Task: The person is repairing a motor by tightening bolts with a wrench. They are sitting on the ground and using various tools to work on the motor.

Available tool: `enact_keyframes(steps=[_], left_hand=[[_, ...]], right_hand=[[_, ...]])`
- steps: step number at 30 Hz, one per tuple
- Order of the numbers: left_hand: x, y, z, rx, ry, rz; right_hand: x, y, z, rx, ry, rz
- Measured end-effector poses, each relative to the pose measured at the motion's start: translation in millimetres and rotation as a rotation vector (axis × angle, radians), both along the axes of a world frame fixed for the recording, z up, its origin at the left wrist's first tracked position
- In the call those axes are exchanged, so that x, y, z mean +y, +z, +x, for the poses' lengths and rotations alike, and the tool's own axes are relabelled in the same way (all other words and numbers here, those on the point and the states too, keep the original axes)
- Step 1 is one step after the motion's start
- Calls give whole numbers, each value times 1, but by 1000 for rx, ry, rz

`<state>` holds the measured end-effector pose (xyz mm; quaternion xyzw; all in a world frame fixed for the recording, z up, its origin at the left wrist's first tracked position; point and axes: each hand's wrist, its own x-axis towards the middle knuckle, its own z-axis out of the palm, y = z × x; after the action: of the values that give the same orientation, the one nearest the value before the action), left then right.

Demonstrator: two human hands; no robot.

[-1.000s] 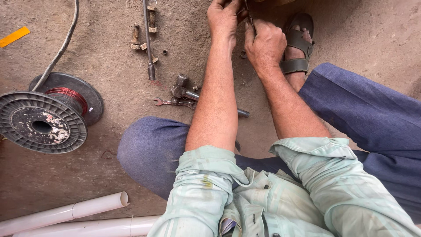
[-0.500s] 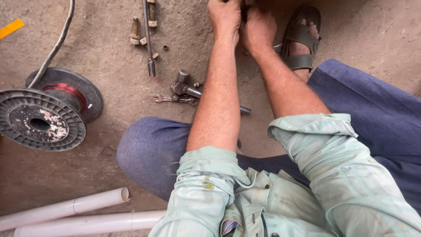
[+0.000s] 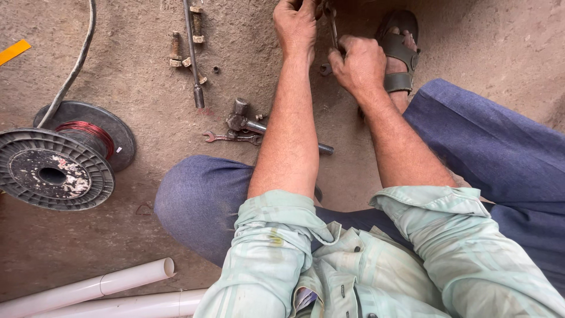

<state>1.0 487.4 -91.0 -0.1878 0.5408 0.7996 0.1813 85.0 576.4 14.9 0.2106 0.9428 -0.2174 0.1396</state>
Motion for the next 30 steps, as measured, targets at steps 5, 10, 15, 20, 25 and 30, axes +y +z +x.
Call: enact_keyframes(steps=[5,10,15,20,25,30], left_hand=[[4,-5,1,71,66,213],[-2,-4,-5,25,22,281],[-7,-1,-7,-67,-35,209],[-2,-5,0,63,-8,1],[1,-9,4,114,-6,-113],[-1,-7,5,96,-14,-143]], right_hand=[[3,-5,-1,19,0,-14],[2,-7,-6,21,16,-7],[2,-8,-6,-8,9,-13],[3,-12,-2,-2,9,-45],[4,-18,1,15,0,-44],[6,-20,-3,75,-5,-43]])
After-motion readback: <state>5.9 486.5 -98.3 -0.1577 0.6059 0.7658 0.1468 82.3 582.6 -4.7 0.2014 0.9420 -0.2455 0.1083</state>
